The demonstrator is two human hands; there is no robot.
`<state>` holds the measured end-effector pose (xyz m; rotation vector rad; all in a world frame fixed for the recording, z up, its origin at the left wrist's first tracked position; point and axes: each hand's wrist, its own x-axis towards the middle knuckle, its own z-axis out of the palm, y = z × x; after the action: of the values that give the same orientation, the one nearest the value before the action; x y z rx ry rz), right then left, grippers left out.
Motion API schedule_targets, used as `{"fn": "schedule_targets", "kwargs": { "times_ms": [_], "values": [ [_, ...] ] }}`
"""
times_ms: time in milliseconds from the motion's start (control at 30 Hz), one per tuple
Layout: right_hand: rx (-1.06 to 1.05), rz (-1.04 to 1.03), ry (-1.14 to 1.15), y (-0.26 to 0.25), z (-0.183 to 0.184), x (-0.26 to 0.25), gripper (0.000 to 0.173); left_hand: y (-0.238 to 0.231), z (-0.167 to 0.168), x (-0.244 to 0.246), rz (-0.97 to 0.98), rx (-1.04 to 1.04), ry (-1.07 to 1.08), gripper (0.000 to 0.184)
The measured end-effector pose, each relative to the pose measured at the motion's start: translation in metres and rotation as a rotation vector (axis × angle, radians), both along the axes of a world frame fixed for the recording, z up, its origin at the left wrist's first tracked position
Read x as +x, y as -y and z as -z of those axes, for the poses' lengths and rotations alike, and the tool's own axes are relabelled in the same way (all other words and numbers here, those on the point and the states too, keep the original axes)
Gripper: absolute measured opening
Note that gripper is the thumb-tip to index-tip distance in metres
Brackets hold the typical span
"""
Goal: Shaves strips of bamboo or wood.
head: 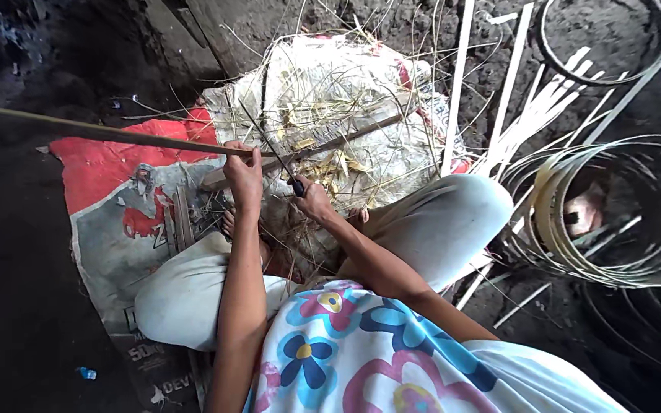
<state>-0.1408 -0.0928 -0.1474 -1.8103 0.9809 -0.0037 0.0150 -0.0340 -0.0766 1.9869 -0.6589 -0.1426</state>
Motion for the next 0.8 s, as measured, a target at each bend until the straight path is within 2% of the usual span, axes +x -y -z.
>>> {"fn": "schedule_targets", "kwargs": {
  "times_ms": [100, 267, 400, 567, 700, 800],
  "values": [
    [0.051, 0.015, -0.009, 0.003, 0.011, -0.001, 0.043, 0.000, 0.000, 0.002, -0.022, -0.024, -0.004, 0.027],
    [0.043, -0.073, -0.201, 0.026, 0.022, 0.010, 0.050, 0.000, 0.000, 0.003, -0.022, -0.024, -0.006, 0.026],
    [-0.028, 0.017, -0.083, 0.006, 0.025, -0.002, 0.041, 0.001, 0.003, 0.001, -0.070, -0.024, 0.039, 0.027],
    [-0.087, 0.004, 0.015, -0.009, 0.007, 0.000, 0.044, 0.005, 0.001, -0.006, -0.123, 0.047, 0.006, 0.035],
    [0.018, 0.035, -0.080, -0.001, 0.038, -0.001, 0.042, 0.007, -0.001, -0.006, -0.109, 0.061, 0.047, 0.032],
    [0.045, 0.056, -0.089, -0.012, 0.042, -0.010, 0.051, 0.003, -0.005, -0.007, -0.108, 0.062, 0.022, 0.031]
  ]
}}
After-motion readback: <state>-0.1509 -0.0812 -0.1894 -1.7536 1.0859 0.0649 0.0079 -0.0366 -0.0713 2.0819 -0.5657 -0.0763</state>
